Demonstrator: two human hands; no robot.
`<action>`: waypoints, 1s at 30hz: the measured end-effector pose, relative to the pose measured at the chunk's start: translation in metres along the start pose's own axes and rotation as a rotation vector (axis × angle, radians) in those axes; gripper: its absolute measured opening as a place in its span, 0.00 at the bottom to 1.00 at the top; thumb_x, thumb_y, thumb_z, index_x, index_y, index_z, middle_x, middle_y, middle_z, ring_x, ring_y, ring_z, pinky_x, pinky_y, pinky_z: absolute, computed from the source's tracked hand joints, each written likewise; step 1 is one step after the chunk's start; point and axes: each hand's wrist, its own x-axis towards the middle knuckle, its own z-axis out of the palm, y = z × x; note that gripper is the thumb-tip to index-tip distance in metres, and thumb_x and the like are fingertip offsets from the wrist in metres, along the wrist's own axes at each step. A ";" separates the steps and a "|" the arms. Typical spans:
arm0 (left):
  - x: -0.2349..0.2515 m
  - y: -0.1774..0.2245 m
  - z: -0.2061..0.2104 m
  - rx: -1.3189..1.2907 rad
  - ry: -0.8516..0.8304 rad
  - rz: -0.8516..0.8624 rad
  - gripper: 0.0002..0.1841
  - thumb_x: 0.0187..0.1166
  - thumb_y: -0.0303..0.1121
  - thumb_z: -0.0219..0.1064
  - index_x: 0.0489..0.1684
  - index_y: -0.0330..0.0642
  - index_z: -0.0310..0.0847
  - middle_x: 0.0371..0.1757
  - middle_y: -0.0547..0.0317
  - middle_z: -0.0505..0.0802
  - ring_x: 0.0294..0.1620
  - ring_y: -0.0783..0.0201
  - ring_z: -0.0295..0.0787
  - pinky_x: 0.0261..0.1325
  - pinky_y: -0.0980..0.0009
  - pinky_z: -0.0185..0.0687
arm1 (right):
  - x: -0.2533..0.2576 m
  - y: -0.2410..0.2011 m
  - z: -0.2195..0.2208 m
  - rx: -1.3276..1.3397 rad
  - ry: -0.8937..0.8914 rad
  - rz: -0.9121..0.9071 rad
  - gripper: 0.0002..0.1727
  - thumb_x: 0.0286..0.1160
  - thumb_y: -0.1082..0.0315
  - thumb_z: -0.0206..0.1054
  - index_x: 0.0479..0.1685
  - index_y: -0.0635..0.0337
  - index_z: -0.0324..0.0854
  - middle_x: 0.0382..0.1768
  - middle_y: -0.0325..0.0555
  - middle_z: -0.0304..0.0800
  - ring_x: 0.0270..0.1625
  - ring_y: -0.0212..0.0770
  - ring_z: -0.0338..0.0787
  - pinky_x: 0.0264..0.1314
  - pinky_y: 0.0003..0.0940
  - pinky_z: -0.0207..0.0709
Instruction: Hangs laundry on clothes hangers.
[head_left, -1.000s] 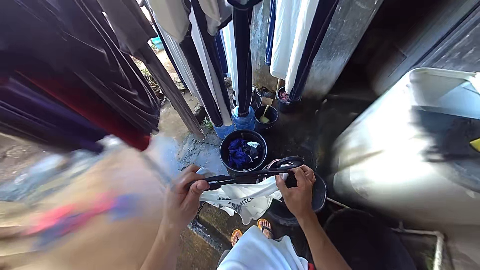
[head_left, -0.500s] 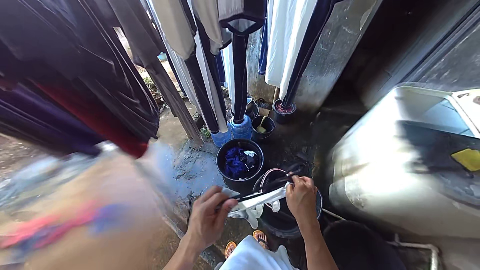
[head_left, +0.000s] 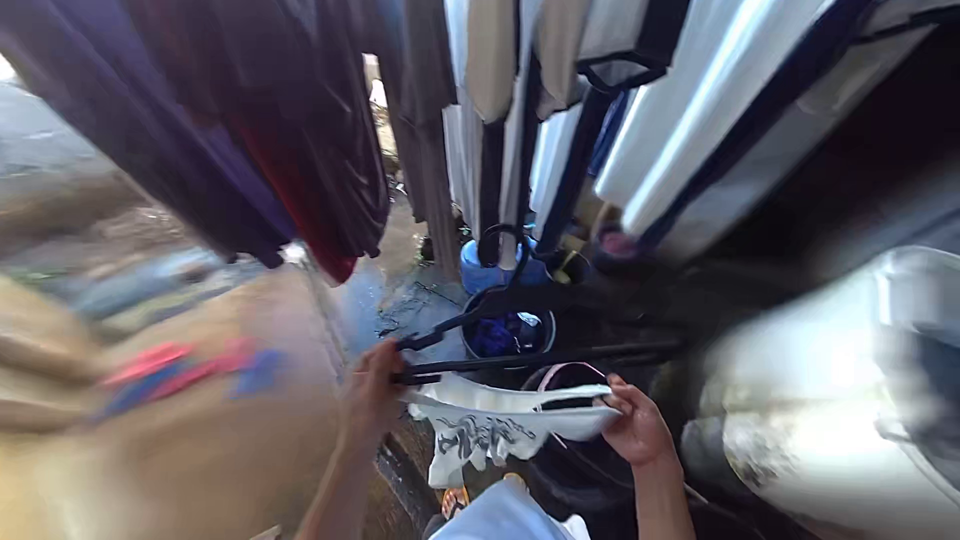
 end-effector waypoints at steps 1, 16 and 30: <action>-0.001 0.004 -0.009 0.032 -0.022 0.043 0.14 0.84 0.53 0.64 0.26 0.69 0.88 0.21 0.83 0.88 0.19 0.84 0.80 0.21 0.83 0.77 | 0.000 -0.004 0.004 0.024 -0.064 -0.035 0.20 0.77 0.65 0.50 0.21 0.40 0.85 0.12 0.26 0.78 0.19 0.26 0.81 0.37 0.30 0.85; 0.002 0.040 -0.101 0.254 -0.227 0.421 0.12 0.88 0.49 0.62 0.34 0.64 0.88 0.37 0.87 0.89 0.33 0.90 0.81 0.37 0.90 0.76 | 0.019 -0.014 0.073 -0.616 -0.598 -0.851 0.23 0.85 0.68 0.61 0.75 0.38 0.84 0.69 0.32 0.90 0.67 0.32 0.90 0.70 0.29 0.84; 0.024 0.046 -0.161 0.033 -0.376 0.265 0.18 0.88 0.52 0.59 0.25 0.61 0.84 0.27 0.83 0.85 0.25 0.86 0.76 0.29 0.88 0.71 | 0.025 0.020 0.151 -1.435 -0.881 -0.571 0.40 0.76 0.51 0.74 0.88 0.53 0.68 0.76 0.40 0.84 0.72 0.31 0.85 0.64 0.28 0.87</action>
